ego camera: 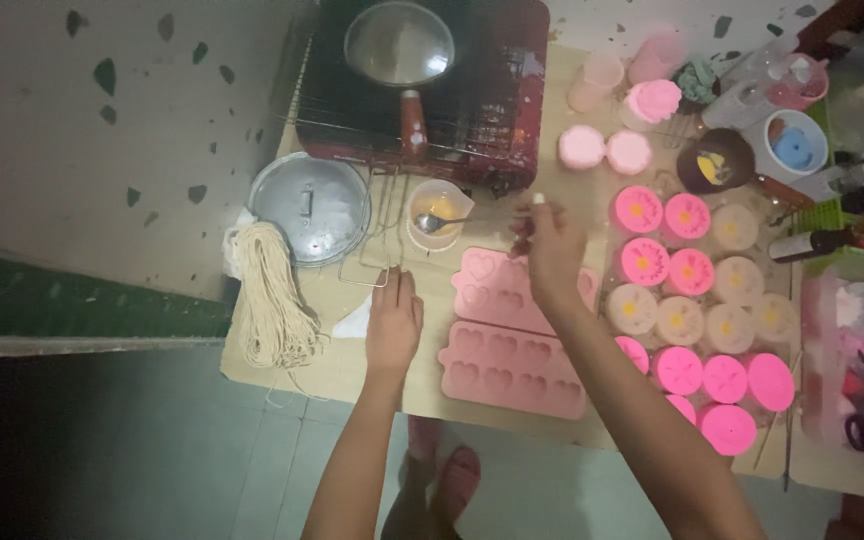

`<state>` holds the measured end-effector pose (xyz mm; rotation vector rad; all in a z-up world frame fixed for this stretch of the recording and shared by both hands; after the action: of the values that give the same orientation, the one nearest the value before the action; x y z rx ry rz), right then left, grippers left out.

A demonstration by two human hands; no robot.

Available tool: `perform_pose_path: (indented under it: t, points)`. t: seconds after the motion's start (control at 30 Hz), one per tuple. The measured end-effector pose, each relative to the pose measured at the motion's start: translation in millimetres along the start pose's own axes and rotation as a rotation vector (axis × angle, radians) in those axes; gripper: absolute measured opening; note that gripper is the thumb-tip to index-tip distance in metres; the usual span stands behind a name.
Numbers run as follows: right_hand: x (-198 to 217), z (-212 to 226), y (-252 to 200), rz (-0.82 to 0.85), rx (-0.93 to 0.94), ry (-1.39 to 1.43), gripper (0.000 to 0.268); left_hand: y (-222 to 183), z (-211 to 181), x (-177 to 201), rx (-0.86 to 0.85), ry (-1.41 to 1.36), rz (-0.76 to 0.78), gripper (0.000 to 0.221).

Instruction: The recorder uses a spoon to carefully pour melted yellow wax from a cup into heart-shaped silicone molds and wipes away excess wax.

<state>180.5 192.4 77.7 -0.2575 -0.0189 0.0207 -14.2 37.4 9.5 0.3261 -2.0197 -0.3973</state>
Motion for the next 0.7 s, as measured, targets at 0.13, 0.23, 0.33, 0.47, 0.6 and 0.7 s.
perform_pose_path:
  t: [0.13,0.23,0.33,0.47,0.6,0.7]
  points:
    - [12,7,-9,-0.050,-0.146,0.199,0.027,-2,2,-4,0.001,-0.006,-0.016,0.038]
    - [19,12,-16,-0.059,-0.212,0.198,0.029,-5,5,-8,0.004,-0.009,-0.001,0.039]
    - [27,15,-20,-0.058,-0.161,0.173,0.030,-6,4,-10,-0.044,0.039,0.002,0.039]
    - [45,10,-28,-0.090,-0.175,0.198,0.027,-3,1,-6,-0.011,0.024,0.012,0.039]
    - [63,7,-46,-0.066,-0.113,0.220,0.027,-3,-2,-3,-0.027,0.020,-0.007,0.038]
    - [80,-8,-60,-0.131,-0.169,0.136,0.028,-3,-2,-3,-0.039,0.047,-0.011,0.038]
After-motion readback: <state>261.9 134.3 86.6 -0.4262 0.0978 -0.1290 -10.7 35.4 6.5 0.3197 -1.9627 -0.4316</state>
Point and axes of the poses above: each hand's wrist, its own y-axis towards the middle knuckle, its own x-axis out of the back of the hand, z = x × y, the point moved 4 cm from there along y, towards the middle knuckle, and after that the axes turned 12 degrees about -x, right-handed, at the moved point
